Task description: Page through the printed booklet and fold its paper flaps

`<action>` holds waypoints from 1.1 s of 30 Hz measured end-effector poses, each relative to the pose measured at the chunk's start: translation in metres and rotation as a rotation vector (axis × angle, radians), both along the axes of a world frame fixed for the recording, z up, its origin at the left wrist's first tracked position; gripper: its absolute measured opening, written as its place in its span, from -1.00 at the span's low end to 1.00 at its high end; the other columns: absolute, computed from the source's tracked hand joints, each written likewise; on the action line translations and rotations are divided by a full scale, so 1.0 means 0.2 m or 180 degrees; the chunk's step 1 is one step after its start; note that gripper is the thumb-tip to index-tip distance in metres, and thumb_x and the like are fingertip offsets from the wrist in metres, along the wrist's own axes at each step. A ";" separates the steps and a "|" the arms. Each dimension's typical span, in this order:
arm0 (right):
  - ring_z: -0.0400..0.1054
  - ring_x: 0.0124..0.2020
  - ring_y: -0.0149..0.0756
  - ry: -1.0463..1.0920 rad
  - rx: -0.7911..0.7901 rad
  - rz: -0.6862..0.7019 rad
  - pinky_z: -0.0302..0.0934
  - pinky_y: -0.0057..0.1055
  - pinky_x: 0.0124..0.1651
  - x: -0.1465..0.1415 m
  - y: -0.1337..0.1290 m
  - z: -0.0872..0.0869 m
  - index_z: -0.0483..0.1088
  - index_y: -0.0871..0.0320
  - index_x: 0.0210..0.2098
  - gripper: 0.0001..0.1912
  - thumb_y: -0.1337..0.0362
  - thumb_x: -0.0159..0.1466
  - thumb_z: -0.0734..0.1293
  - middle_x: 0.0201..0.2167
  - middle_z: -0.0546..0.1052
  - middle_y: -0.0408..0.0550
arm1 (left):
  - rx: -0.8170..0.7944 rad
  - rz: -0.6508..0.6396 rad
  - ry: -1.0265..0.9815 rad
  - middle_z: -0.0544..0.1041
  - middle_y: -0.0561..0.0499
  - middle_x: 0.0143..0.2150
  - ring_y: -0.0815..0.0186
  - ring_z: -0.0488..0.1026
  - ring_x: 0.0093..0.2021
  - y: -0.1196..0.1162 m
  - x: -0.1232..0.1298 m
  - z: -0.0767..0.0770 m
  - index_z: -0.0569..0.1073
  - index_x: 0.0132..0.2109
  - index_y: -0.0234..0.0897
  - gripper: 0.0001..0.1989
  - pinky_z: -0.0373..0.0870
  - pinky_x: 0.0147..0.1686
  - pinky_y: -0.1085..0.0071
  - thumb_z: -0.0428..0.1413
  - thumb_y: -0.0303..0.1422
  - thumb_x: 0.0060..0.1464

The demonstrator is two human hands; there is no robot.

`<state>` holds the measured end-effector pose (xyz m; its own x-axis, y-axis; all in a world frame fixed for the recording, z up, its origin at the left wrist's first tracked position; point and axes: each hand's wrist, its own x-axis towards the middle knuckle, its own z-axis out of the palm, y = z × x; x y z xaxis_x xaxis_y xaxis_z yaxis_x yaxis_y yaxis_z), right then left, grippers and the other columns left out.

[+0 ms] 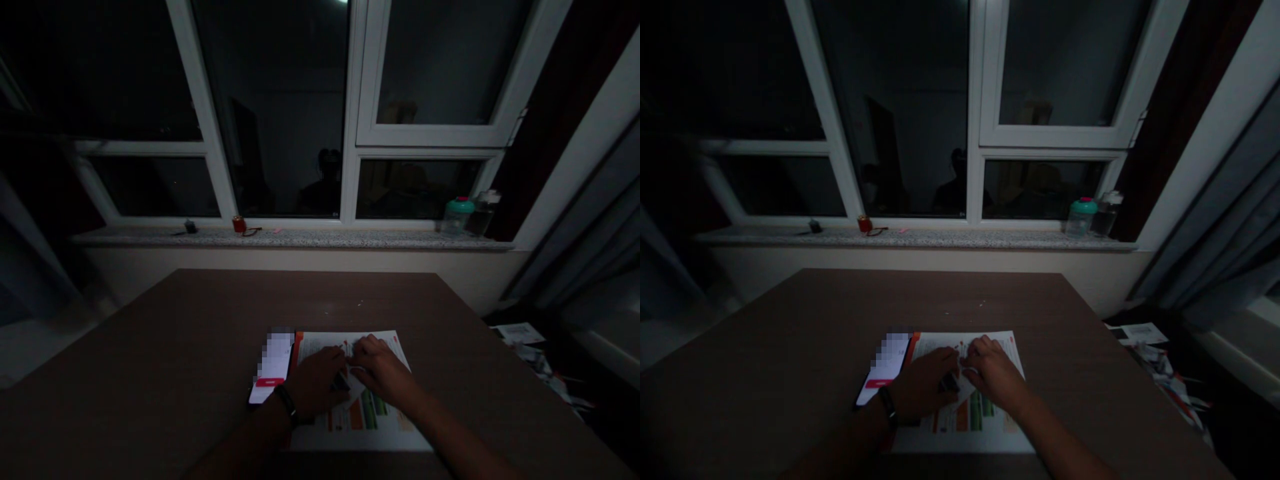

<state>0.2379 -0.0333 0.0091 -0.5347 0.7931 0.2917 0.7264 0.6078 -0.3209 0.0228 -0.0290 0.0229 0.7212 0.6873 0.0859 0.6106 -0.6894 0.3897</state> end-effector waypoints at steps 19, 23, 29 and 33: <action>0.23 -0.09 -0.15 0.0060 -0.0021 -0.0061 0.09 -0.25 -0.05 -0.02 -0.01 0.01 0.51 -0.01 -0.13 -0.82 0.29 0.28 0.35 -0.19 0.41 -0.06 | -0.0008 -0.0029 -0.0070 0.40 -0.04 0.07 0.10 0.36 0.05 0.00 0.01 0.02 0.36 0.02 -0.19 -0.57 0.31 0.02 0.22 0.30 -0.34 0.02; 0.23 -0.08 -0.15 0.0046 -0.0049 -0.0122 0.09 -0.24 -0.06 -0.02 -0.01 0.01 0.51 0.00 -0.13 -0.82 0.30 0.27 0.36 -0.19 0.42 -0.06 | -0.0009 -0.0032 0.0044 0.43 0.03 -0.07 0.17 0.41 -0.08 0.00 0.02 0.05 0.45 -0.08 -0.17 -0.70 0.34 -0.13 0.31 0.29 -0.30 0.03; 0.22 -0.04 -0.13 0.0172 -0.0103 -0.0195 0.11 -0.23 0.00 -0.02 -0.01 0.02 0.44 0.03 -0.02 -0.68 0.36 0.23 0.38 -0.11 0.43 -0.05 | 0.0081 -0.0094 0.0127 0.43 0.03 -0.06 0.18 0.40 -0.07 0.01 0.02 0.04 0.49 -0.22 -0.21 -0.80 0.32 -0.14 0.35 0.31 -0.30 0.02; 0.17 0.07 -0.12 0.0238 -0.0035 -0.0070 0.07 -0.20 0.11 -0.01 -0.01 0.04 0.31 0.01 0.15 -0.52 0.41 0.25 0.33 0.06 0.39 -0.06 | 0.0132 -0.0113 0.0055 0.42 0.03 -0.02 0.17 0.38 -0.02 0.01 0.01 0.02 0.48 -0.16 -0.22 -0.72 0.31 -0.10 0.34 0.36 -0.33 -0.03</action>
